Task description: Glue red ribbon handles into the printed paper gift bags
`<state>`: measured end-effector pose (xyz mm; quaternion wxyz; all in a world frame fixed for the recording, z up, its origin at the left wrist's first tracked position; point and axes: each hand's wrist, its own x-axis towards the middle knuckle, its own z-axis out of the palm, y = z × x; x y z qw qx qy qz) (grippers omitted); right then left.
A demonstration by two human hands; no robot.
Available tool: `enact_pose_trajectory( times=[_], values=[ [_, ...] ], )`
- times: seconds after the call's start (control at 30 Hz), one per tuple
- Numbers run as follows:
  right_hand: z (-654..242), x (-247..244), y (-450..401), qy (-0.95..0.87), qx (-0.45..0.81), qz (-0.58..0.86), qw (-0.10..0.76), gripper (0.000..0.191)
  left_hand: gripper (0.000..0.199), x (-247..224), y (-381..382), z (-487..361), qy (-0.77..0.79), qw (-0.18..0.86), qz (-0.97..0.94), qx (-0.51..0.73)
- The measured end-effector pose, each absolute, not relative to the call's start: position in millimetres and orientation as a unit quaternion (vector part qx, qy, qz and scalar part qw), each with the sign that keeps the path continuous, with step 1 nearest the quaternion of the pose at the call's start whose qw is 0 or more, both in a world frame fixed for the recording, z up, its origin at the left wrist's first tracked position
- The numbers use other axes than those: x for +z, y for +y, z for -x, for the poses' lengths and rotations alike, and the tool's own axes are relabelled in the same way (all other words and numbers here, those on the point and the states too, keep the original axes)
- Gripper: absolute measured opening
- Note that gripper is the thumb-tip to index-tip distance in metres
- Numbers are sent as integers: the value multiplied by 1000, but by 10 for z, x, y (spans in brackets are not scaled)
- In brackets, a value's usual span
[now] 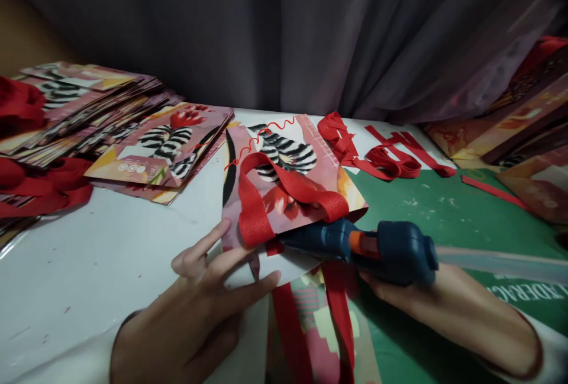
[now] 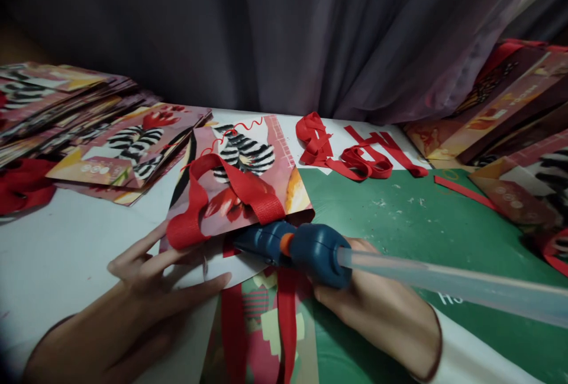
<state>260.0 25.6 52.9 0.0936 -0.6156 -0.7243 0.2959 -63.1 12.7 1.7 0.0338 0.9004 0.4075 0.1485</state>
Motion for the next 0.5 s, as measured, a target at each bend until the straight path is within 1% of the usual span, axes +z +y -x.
enact_pose_trajectory(
  times=[0.1, 0.2, 0.37, 0.5],
  values=[
    [-2661, 511, 246, -722, 292, 622, 73, 34, 76, 43, 132, 630, 384, 38, -909, 157],
    [-2725, 497, 228, -703, 290, 647, 65, 33, 75, 73, 162, 660, 357, 23, -924, 138],
    [-2834, 482, 190, -699, 234, 669, 95, 35, 72, 85, 199, 673, 328, -4, -933, 149],
    [-2861, 554, 168, -727, 203, 648, 105, 35, 67, 91, 196, 626, 340, 20, -929, 148]
  ],
)
